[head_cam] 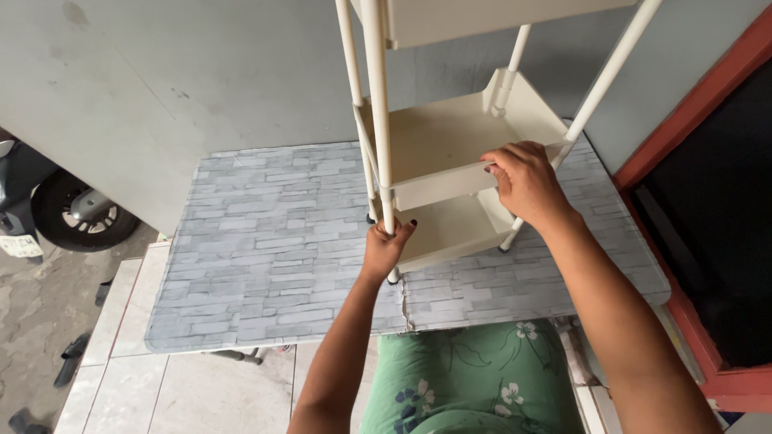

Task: The person assembles a three-tier plastic rolling cart by inserting vertical poles into the shelf trays and securing the wheels. They repeatedly adjust the poles and trays to ensure a stable fit.

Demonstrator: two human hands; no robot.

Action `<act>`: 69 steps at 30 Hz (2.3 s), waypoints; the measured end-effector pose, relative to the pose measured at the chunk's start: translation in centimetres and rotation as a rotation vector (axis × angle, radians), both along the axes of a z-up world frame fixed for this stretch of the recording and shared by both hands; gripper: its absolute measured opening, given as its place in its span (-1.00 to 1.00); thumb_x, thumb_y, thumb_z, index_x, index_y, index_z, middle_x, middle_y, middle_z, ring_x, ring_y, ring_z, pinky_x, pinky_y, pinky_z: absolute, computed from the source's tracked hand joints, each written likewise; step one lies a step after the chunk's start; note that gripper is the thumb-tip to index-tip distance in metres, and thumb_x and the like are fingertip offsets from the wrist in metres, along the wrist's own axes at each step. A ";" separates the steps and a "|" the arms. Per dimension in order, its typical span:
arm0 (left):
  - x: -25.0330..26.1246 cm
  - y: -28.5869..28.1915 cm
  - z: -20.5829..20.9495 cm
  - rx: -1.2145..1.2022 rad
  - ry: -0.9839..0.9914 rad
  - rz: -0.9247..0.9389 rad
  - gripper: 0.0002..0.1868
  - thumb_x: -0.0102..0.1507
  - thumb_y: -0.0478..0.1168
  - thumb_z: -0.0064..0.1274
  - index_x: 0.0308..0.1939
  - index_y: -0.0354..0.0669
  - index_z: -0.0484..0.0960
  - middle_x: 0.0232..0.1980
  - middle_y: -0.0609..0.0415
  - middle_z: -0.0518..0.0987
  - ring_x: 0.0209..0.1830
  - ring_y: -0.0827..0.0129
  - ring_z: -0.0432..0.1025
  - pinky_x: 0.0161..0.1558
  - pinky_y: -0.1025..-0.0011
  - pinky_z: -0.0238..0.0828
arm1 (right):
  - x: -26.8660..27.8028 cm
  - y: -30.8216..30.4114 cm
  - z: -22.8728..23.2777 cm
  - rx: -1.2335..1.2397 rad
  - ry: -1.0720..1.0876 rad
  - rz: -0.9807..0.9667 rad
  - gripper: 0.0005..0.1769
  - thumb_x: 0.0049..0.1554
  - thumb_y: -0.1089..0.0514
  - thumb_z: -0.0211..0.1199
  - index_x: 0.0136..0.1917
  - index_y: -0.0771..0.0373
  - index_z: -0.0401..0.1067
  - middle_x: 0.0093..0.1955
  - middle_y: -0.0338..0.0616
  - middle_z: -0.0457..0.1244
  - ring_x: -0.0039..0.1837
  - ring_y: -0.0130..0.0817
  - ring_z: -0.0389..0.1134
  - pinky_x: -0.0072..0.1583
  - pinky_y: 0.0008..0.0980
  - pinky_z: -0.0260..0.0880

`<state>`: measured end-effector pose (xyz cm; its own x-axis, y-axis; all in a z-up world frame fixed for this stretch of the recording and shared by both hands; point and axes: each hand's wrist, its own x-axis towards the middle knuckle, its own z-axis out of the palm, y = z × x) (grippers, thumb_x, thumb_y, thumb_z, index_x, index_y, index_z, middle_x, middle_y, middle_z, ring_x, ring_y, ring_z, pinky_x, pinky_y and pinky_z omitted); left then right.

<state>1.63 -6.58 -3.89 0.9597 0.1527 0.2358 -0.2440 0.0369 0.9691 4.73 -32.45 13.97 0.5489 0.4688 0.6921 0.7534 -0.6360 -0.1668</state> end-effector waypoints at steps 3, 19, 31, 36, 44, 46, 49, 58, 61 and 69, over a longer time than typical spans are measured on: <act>-0.8 -1.0 -0.6 -0.040 0.018 0.080 -0.47 0.26 -0.19 0.27 -0.63 -0.05 0.22 -0.63 0.37 0.24 -0.58 0.68 0.05 -0.53 0.50 -0.01 | 0.0 -0.1 -0.1 -0.018 -0.025 -0.010 -0.82 0.13 0.41 0.29 0.02 0.27 0.48 -0.10 -0.14 0.36 0.10 -0.07 0.36 0.31 -0.12 0.21; 1.1 2.0 -1.8 -0.114 0.238 -0.365 -0.54 0.20 -0.29 0.24 -0.70 -0.07 0.32 -0.69 0.30 0.25 -0.71 0.60 0.05 -0.61 0.45 -0.08 | -0.3 -0.3 -0.5 0.004 -0.025 0.001 -0.82 0.14 0.43 0.29 0.01 0.26 0.46 -0.09 -0.16 0.36 0.08 -0.11 0.37 0.32 -0.13 0.22; -2.6 -4.4 -3.9 0.126 -0.328 0.539 -0.69 0.37 -0.12 0.16 -0.32 -0.22 0.45 -0.42 0.25 0.44 -0.44 0.58 0.32 -0.37 0.50 0.31 | -0.3 0.0 -0.5 0.020 -0.052 -0.002 -0.81 0.13 0.43 0.28 0.01 0.26 0.47 -0.10 -0.15 0.35 0.08 -0.09 0.35 0.30 -0.13 0.21; -1.1 -4.8 -5.4 -0.072 -0.064 0.499 -0.51 0.34 -0.11 0.23 -0.56 -0.20 0.34 -0.60 0.27 0.30 -0.55 0.63 0.10 -0.53 0.48 0.06 | -0.5 -0.2 -0.6 0.020 -0.057 0.005 -0.82 0.14 0.43 0.27 0.00 0.27 0.46 -0.10 -0.15 0.35 0.07 -0.10 0.34 0.30 -0.14 0.20; 0.1 -2.6 -6.6 -0.030 0.044 0.337 -0.43 0.33 -0.12 0.19 -0.72 -0.13 0.32 -0.69 0.31 0.28 -0.61 0.67 0.06 -0.57 0.48 -0.02 | -0.5 0.0 -0.7 0.038 -0.079 -0.004 -0.82 0.13 0.42 0.28 0.00 0.25 0.45 -0.10 -0.16 0.34 0.08 -0.10 0.34 0.30 -0.15 0.19; 0.1 -1.9 -6.6 -0.035 0.048 0.250 -0.43 0.32 -0.15 0.20 -0.73 -0.12 0.30 -0.69 0.32 0.26 -0.62 0.67 0.04 -0.57 0.48 -0.05 | -0.4 0.0 -0.8 0.038 -0.076 -0.005 -0.82 0.13 0.42 0.28 0.00 0.25 0.46 -0.10 -0.17 0.34 0.07 -0.11 0.34 0.30 -0.15 0.19; 0.0 -0.6 -6.3 -0.048 0.060 0.077 -0.45 0.29 -0.21 0.23 -0.72 -0.10 0.26 -0.67 0.32 0.23 -0.61 0.66 0.02 -0.55 0.47 -0.06 | -0.3 0.0 -0.8 0.038 -0.067 -0.005 -0.81 0.14 0.42 0.28 0.01 0.25 0.46 -0.11 -0.18 0.33 0.07 -0.13 0.34 0.31 -0.14 0.19; 1.4 2.4 -5.3 -0.135 0.303 -0.296 -0.60 0.21 -0.28 0.20 -0.66 -0.12 0.37 -0.65 0.27 0.29 -0.66 0.57 0.08 -0.57 0.46 -0.01 | -0.4 0.0 -0.9 0.046 -0.063 -0.008 -0.82 0.13 0.42 0.28 0.00 0.26 0.46 -0.10 -0.15 0.34 0.08 -0.09 0.33 0.31 -0.14 0.20; 0.6 1.3 -5.0 0.069 0.197 -0.088 -0.54 0.30 -0.17 0.19 -0.63 -0.18 0.36 -0.64 0.24 0.30 -0.61 0.56 0.12 -0.53 0.46 0.08 | -0.4 0.1 -0.8 0.041 -0.065 -0.006 -0.82 0.13 0.42 0.28 0.00 0.26 0.46 -0.10 -0.14 0.34 0.08 -0.08 0.33 0.30 -0.14 0.19; -3.2 -0.7 -0.7 0.288 -0.370 0.308 -0.74 0.50 -0.12 -0.14 0.04 -0.29 0.40 -0.12 -0.08 0.52 -0.13 0.31 0.40 -0.03 0.33 0.38 | -0.4 0.1 -0.9 0.031 -0.081 -0.008 -0.81 0.12 0.43 0.27 0.01 0.26 0.46 -0.09 -0.14 0.34 0.09 -0.07 0.33 0.30 -0.12 0.19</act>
